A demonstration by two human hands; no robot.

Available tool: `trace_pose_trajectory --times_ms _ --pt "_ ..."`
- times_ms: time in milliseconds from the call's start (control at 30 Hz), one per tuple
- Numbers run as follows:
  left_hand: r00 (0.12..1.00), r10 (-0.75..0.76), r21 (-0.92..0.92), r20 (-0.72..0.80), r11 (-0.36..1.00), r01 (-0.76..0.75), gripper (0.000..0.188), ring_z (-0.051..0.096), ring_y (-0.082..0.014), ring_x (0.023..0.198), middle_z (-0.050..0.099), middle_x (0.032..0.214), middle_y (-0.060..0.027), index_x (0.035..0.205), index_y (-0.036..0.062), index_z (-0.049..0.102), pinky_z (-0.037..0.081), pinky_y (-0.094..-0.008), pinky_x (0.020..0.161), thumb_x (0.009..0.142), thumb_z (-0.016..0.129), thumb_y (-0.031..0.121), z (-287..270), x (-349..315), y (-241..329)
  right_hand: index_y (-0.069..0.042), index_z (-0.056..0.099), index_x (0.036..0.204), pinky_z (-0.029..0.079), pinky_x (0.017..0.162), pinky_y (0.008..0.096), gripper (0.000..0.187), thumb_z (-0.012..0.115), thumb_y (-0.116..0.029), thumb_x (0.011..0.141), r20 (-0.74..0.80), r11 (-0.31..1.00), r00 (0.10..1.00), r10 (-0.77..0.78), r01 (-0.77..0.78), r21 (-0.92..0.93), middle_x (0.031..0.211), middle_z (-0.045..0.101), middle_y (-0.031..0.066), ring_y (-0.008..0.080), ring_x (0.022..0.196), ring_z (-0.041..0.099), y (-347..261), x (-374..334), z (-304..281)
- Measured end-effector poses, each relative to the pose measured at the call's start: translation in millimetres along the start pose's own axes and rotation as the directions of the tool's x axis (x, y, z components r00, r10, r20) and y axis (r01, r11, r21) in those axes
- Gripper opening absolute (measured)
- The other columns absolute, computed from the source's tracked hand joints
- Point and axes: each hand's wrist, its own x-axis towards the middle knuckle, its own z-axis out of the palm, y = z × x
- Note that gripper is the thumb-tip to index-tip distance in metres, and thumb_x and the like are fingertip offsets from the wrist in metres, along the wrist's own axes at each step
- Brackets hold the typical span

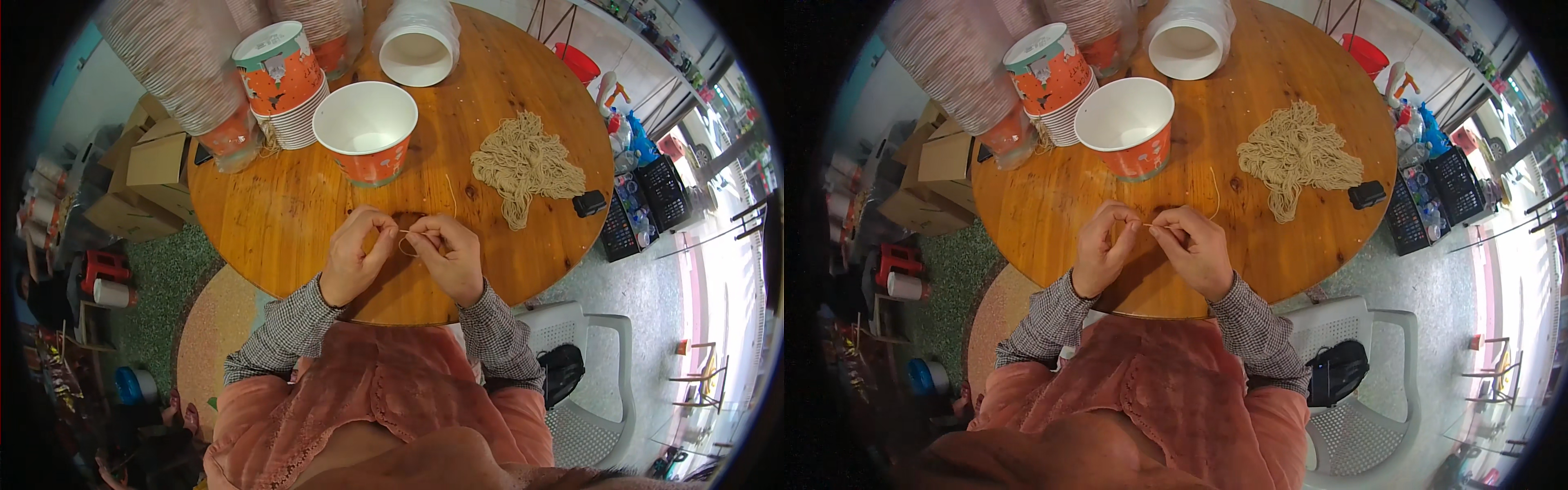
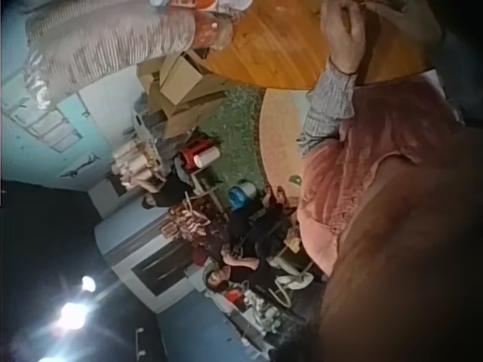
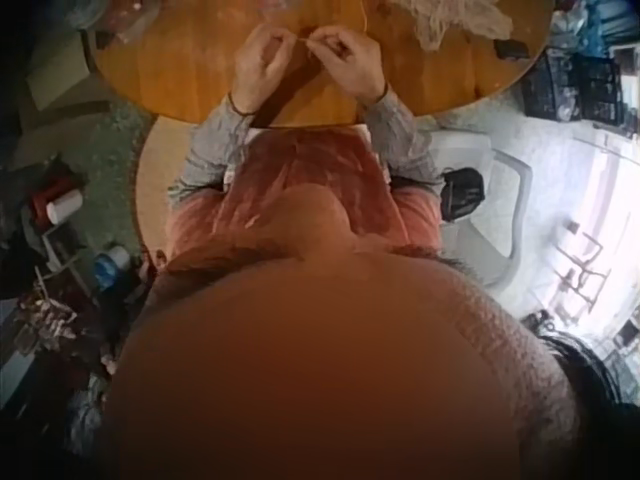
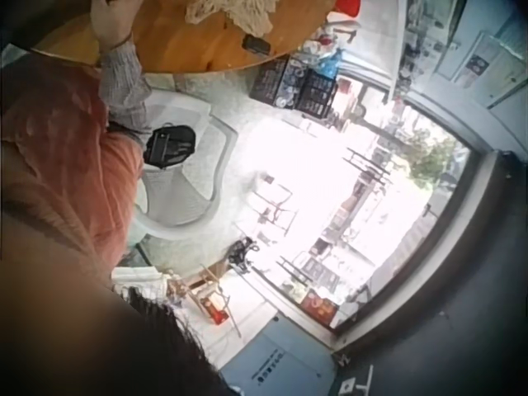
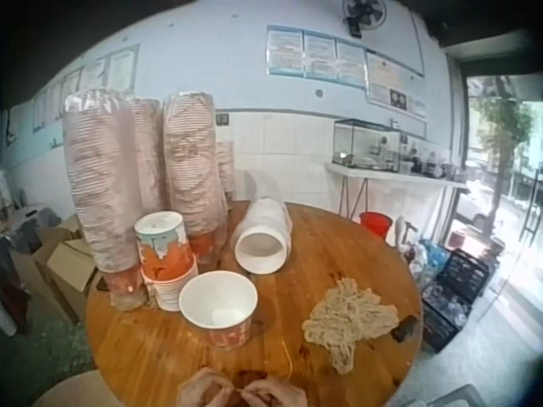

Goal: The recorder is threading and tying strings through holes in paper buckets to create handles.

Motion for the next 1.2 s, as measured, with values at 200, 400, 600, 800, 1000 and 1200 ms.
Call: trace_pose_trajectory --times_ms 200,400,600,800,1000,1200 --pt "0.996 0.090 0.081 0.019 0.992 -0.092 0.012 0.059 -0.0270 0.079 0.057 0.087 -0.0139 0.091 -0.0021 0.057 0.047 -0.0303 0.071 0.081 0.063 -0.005 6 13 2 0.000 0.060 0.093 0.041 0.053 0.0196 0.007 0.065 -0.002 0.087 -0.010 0.975 0.992 0.125 -0.121 0.185 0.068 0.054 -0.0016 0.0035 0.057 0.047 6 5 -1" --pt "0.923 0.356 0.241 0.149 0.892 -0.383 0.024 0.058 -0.0317 0.086 0.058 0.095 -0.0155 0.099 -0.0017 0.056 0.047 -0.0354 0.076 0.078 0.068 0.000 13 35 -20 -0.001 0.060 0.089 0.037 0.046 0.0186 0.005 0.058 -0.006 0.091 0.172 0.755 0.912 0.372 -0.405 0.515 0.065 0.053 -0.0025 0.0023 0.052 0.046 27 14 -17" --pt "0.956 0.292 0.634 -0.014 0.742 -0.217 0.050 0.060 -0.0337 0.090 0.061 0.099 -0.0195 0.118 -0.0037 0.051 0.047 -0.0401 0.078 0.077 0.071 0.015 37 107 -28 -0.002 0.059 0.092 0.035 0.045 0.0196 0.008 0.057 -0.010 0.093 -0.127 0.672 0.904 0.408 -0.204 0.712 0.064 0.051 -0.0018 0.0049 0.048 0.044 41 48 -19" --pt "0.994 0.090 0.534 0.066 0.838 -0.112 0.035 0.064 -0.0310 0.070 0.064 0.074 -0.0184 0.114 0.0004 0.059 0.049 -0.0373 0.067 0.080 0.066 0.009 3 93 -45 -0.002 0.059 0.096 0.046 0.062 0.0210 0.007 0.058 -0.008 0.092 -0.216 0.715 0.889 0.403 -0.159 0.681 0.084 0.060 0.0034 0.0078 0.068 0.055 40 60 6" --pt "0.952 -0.305 -0.288 0.020 0.910 0.298 0.024 0.060 -0.0088 0.090 0.062 0.107 -0.0058 0.117 -0.0046 0.056 0.050 -0.0223 0.078 0.093 0.053 0.001 -38 30 -13 0.000 0.060 0.094 0.049 0.076 0.0236 0.009 0.064 -0.002 0.086 -0.432 0.929 0.901 -0.040 0.193 0.315 0.109 0.056 0.0082 0.0108 0.087 0.058 13 45 46" --pt "0.942 -0.336 -0.382 -0.019 0.873 0.304 0.026 0.061 -0.0088 0.089 0.064 0.103 -0.0061 0.118 -0.0042 0.055 0.051 -0.0223 0.077 0.093 0.053 0.000 -48 6 -10 -0.001 0.062 0.089 0.046 0.087 0.0326 0.008 0.066 -0.001 0.082 -0.346 0.967 0.905 -0.247 0.254 -0.027 0.109 0.056 0.0116 0.0215 0.097 0.057 -7 32 65"
